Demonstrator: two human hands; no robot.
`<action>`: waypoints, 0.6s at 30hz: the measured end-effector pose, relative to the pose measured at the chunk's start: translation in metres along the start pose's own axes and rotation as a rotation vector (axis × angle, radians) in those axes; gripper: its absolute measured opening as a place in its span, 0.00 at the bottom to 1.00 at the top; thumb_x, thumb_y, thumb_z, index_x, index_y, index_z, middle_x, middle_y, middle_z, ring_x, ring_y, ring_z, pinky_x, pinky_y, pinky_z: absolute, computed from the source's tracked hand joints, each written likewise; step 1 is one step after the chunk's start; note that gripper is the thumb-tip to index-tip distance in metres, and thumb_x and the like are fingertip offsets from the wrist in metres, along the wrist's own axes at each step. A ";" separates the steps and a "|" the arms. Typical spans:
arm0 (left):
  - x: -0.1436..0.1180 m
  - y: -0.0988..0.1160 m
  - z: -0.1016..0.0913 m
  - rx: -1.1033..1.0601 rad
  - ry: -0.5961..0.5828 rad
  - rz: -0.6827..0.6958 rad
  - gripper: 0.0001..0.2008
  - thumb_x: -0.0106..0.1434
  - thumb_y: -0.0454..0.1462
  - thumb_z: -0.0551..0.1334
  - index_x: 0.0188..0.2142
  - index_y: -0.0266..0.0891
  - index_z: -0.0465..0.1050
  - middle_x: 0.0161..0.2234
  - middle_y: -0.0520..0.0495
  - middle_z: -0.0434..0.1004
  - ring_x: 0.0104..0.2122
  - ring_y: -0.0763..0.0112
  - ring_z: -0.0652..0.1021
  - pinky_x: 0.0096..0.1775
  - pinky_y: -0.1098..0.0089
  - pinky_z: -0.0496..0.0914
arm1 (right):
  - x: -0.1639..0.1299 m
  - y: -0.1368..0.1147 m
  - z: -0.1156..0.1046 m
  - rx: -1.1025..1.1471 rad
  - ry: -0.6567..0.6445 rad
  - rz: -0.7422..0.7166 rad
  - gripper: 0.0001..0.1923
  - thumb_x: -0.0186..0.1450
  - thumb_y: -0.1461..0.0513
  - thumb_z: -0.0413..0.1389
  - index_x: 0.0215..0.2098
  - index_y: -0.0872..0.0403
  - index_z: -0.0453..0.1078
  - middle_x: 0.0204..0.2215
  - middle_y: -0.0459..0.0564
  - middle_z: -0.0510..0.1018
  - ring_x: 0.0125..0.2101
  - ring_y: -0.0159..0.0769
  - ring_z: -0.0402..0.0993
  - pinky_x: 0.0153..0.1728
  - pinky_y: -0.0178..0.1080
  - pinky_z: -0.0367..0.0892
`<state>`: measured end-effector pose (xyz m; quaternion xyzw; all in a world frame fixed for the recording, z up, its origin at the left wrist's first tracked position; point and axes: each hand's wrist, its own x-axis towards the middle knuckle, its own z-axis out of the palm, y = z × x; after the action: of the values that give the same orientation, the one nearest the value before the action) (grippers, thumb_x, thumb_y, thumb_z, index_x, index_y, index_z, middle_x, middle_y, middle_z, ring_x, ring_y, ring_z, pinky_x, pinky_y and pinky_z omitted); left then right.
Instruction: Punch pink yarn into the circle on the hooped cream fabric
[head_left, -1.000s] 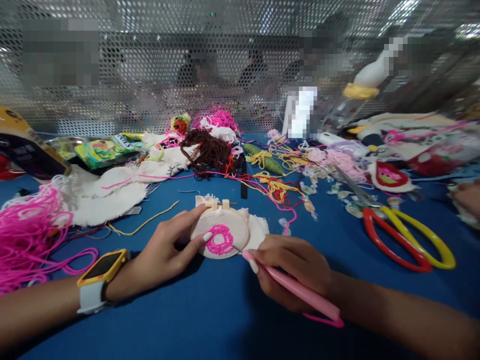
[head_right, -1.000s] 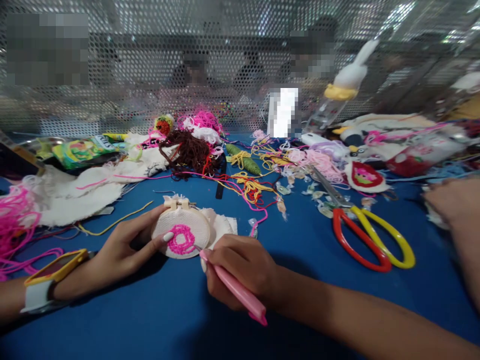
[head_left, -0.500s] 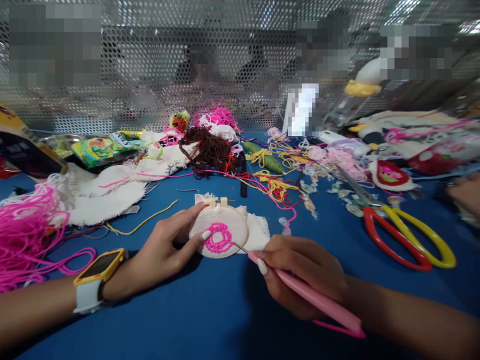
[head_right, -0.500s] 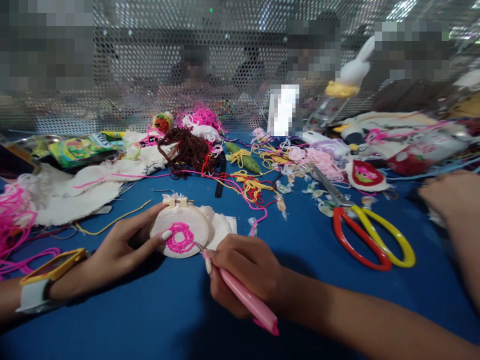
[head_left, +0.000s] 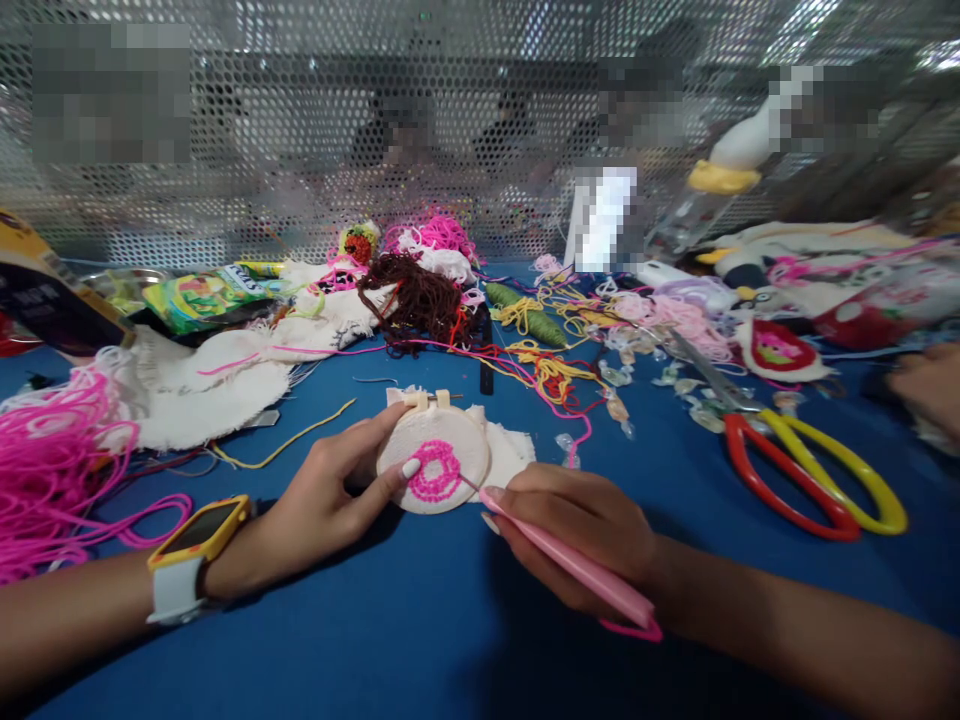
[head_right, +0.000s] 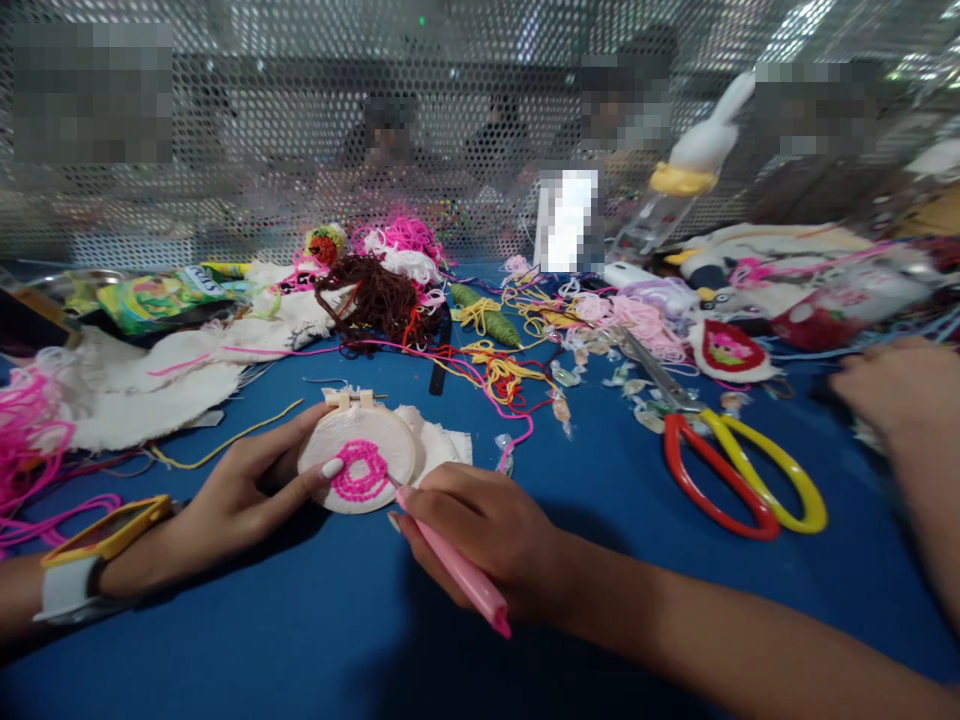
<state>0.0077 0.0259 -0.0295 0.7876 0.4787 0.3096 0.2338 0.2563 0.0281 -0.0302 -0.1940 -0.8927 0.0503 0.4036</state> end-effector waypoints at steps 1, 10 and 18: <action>0.000 0.000 0.000 -0.012 -0.006 -0.015 0.27 0.64 0.39 0.56 0.61 0.38 0.55 0.36 0.49 0.73 0.28 0.76 0.69 0.31 0.77 0.67 | -0.002 0.001 0.000 0.006 -0.010 -0.007 0.10 0.60 0.71 0.56 0.40 0.59 0.66 0.29 0.50 0.75 0.28 0.31 0.72 0.28 0.32 0.69; -0.001 -0.002 0.001 0.009 0.012 0.012 0.26 0.64 0.38 0.56 0.61 0.38 0.55 0.27 0.55 0.66 0.24 0.79 0.64 0.26 0.79 0.62 | -0.005 0.011 0.005 0.084 -0.192 0.002 0.09 0.64 0.70 0.51 0.42 0.58 0.66 0.31 0.53 0.74 0.31 0.32 0.71 0.30 0.34 0.68; 0.000 -0.002 0.002 -0.009 0.015 -0.020 0.26 0.64 0.39 0.56 0.60 0.37 0.57 0.24 0.57 0.60 0.21 0.79 0.58 0.23 0.79 0.57 | 0.007 -0.003 -0.007 0.115 0.017 0.066 0.08 0.58 0.73 0.51 0.34 0.56 0.64 0.20 0.48 0.72 0.21 0.29 0.68 0.23 0.31 0.65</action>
<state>0.0080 0.0264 -0.0317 0.7794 0.4867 0.3155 0.2368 0.2561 0.0272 -0.0201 -0.2002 -0.8781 0.1130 0.4197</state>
